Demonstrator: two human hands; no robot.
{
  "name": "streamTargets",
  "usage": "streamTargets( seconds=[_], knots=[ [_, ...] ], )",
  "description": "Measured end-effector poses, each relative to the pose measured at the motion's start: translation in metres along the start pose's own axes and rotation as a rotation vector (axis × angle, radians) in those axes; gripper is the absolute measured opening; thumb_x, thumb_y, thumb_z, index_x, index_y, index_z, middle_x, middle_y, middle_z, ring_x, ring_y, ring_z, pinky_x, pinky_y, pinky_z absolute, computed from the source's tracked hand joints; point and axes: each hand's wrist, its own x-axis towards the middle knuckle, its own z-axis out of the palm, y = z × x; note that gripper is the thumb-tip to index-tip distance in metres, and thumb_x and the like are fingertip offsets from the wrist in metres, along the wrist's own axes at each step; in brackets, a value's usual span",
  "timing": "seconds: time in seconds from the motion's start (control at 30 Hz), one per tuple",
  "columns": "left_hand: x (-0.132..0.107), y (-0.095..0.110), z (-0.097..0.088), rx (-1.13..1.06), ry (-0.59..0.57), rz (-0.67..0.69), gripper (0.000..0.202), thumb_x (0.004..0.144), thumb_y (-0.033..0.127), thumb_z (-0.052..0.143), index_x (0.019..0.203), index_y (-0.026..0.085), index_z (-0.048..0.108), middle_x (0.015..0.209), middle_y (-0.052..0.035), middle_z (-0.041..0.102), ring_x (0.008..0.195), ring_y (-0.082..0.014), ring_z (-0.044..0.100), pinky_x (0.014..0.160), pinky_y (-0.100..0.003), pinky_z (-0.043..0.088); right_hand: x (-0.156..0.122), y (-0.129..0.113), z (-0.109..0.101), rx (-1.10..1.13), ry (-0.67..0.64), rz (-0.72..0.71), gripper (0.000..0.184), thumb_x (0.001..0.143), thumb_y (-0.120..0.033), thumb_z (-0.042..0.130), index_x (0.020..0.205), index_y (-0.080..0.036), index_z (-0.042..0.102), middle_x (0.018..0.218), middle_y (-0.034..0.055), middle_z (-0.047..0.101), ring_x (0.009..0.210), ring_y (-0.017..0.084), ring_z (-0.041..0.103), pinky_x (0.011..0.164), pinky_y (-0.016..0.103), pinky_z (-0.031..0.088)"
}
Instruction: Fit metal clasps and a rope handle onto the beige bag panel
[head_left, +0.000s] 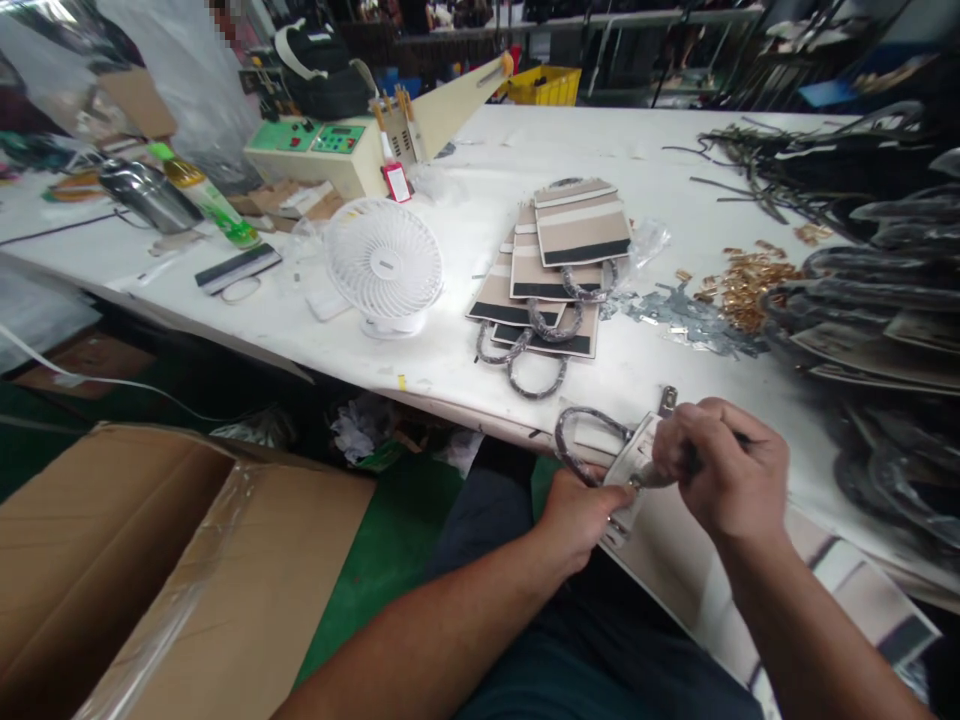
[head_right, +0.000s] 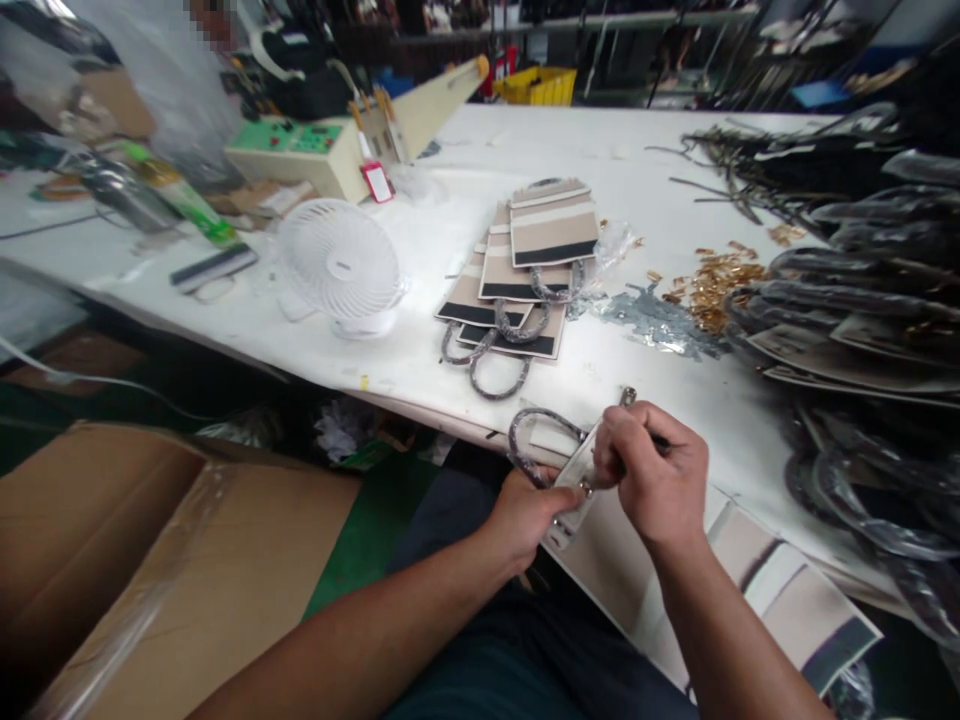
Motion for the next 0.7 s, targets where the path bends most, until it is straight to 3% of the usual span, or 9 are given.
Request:
streamTargets(
  seconds=[0.13, 0.33, 0.53, 0.7],
  knots=[
    [0.001, -0.003, 0.000, 0.011, 0.013, 0.013, 0.023, 0.055, 0.027, 0.084, 0.073, 0.013, 0.081, 0.073, -0.0051, 0.074, 0.062, -0.0137, 0.060, 0.061, -0.025, 0.047, 0.006, -0.004, 0.004, 0.083, 0.060, -0.079, 0.042, 0.097, -0.030, 0.081, 0.065, -0.021, 0.057, 0.056, -0.0036, 0.051, 0.044, 0.014, 0.047, 0.042, 0.027, 0.040],
    [-0.002, -0.001, 0.000, -0.040, -0.015, 0.018, 0.023, 0.053, 0.027, 0.083, 0.071, 0.014, 0.079, 0.072, -0.0035, 0.072, 0.062, -0.0133, 0.060, 0.061, -0.025, 0.046, 0.001, -0.001, 0.014, -0.176, -0.053, -0.069, 0.048, 0.104, -0.035, 0.072, 0.062, -0.022, 0.053, 0.054, -0.0022, 0.053, 0.047, 0.014, 0.048, 0.046, 0.029, 0.037],
    [-0.003, -0.001, 0.001, -0.052, -0.011, 0.036, 0.020, 0.053, 0.025, 0.084, 0.068, 0.015, 0.078, 0.071, -0.0035, 0.072, 0.061, -0.0134, 0.059, 0.060, -0.025, 0.045, -0.006, 0.007, 0.007, -0.202, -0.072, -0.086, 0.049, 0.105, -0.038, 0.071, 0.062, -0.023, 0.052, 0.054, -0.0028, 0.052, 0.048, 0.014, 0.047, 0.048, 0.028, 0.038],
    [0.000, -0.006, -0.001, -0.027, 0.002, 0.033, 0.021, 0.055, 0.023, 0.082, 0.073, 0.014, 0.080, 0.073, -0.0045, 0.074, 0.062, -0.0150, 0.061, 0.060, -0.026, 0.047, -0.002, -0.022, 0.011, -0.120, -0.073, -0.138, 0.045, 0.102, -0.029, 0.073, 0.062, -0.022, 0.055, 0.054, -0.0026, 0.053, 0.046, 0.014, 0.048, 0.045, 0.027, 0.039]
  ],
)
